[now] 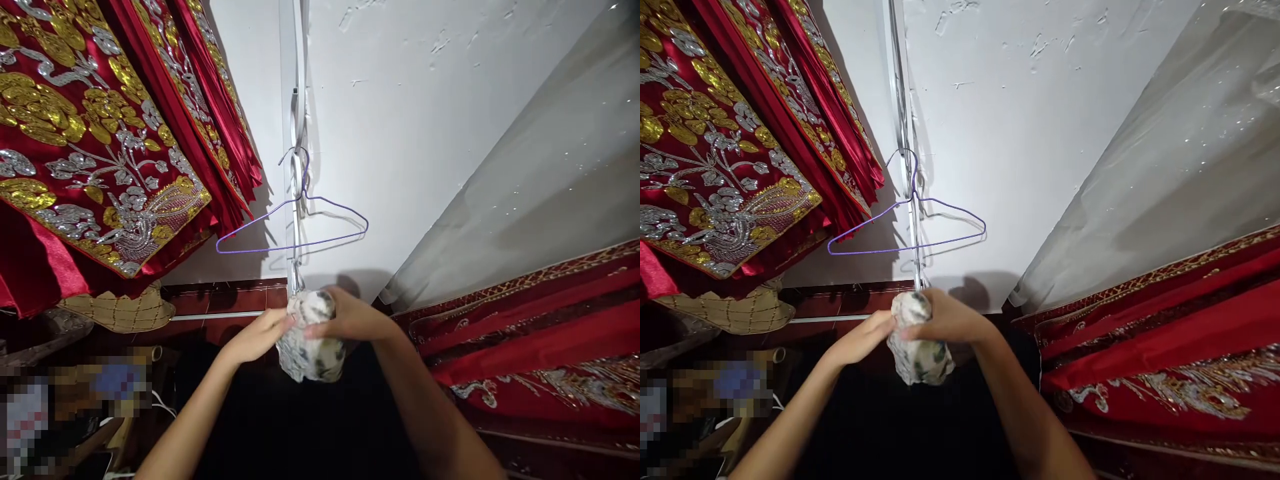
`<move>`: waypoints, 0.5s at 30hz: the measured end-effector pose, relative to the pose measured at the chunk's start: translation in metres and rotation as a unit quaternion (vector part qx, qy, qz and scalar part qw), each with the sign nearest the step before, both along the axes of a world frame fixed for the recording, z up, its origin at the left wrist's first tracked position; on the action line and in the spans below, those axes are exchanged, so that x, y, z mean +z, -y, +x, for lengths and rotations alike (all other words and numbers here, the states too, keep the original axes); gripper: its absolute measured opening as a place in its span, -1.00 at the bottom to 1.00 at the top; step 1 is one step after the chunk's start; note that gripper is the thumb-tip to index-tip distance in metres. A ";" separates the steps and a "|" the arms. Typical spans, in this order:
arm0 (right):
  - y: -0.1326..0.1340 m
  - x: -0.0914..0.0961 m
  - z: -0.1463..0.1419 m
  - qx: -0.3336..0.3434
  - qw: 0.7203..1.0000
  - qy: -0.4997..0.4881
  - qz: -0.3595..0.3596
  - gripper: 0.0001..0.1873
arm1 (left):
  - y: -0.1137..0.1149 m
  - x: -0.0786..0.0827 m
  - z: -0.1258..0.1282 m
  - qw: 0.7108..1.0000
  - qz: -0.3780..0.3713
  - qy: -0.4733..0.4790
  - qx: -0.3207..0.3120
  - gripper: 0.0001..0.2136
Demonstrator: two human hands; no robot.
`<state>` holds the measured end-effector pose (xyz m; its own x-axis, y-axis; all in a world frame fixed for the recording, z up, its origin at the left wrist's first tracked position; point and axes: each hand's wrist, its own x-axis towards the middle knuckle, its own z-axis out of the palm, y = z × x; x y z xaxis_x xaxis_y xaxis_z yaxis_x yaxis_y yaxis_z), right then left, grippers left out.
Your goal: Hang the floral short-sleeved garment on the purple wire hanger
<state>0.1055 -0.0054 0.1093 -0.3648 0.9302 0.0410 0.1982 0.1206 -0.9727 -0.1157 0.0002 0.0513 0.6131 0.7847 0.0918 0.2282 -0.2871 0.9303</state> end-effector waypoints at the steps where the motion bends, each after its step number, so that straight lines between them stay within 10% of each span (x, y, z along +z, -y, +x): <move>1: -0.009 0.005 0.005 -0.020 0.998 0.017 0.049 -0.77 | 0.000 -0.002 -0.009 0.998 0.006 -0.053 -0.016 -0.64; 6: -0.069 -0.005 0.005 -0.269 0.942 -0.021 0.200 -0.78 | -0.014 0.007 -0.058 0.965 0.106 -0.224 0.086 -0.77; 9: -0.097 -0.028 0.000 -0.204 0.970 -0.007 0.132 -0.56 | -0.032 0.020 -0.088 0.942 0.090 -0.305 0.111 -0.78; 15: -0.092 -0.047 0.022 -0.188 0.977 0.056 0.088 -0.83 | -0.064 0.045 -0.118 0.908 0.166 -0.352 0.155 -0.75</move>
<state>0.1274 0.0869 0.0625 -0.0107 0.9815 0.1913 0.3648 0.1819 -0.9131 -0.2337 0.0641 0.0965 0.3664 0.9301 0.0263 0.8501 -0.3461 0.3970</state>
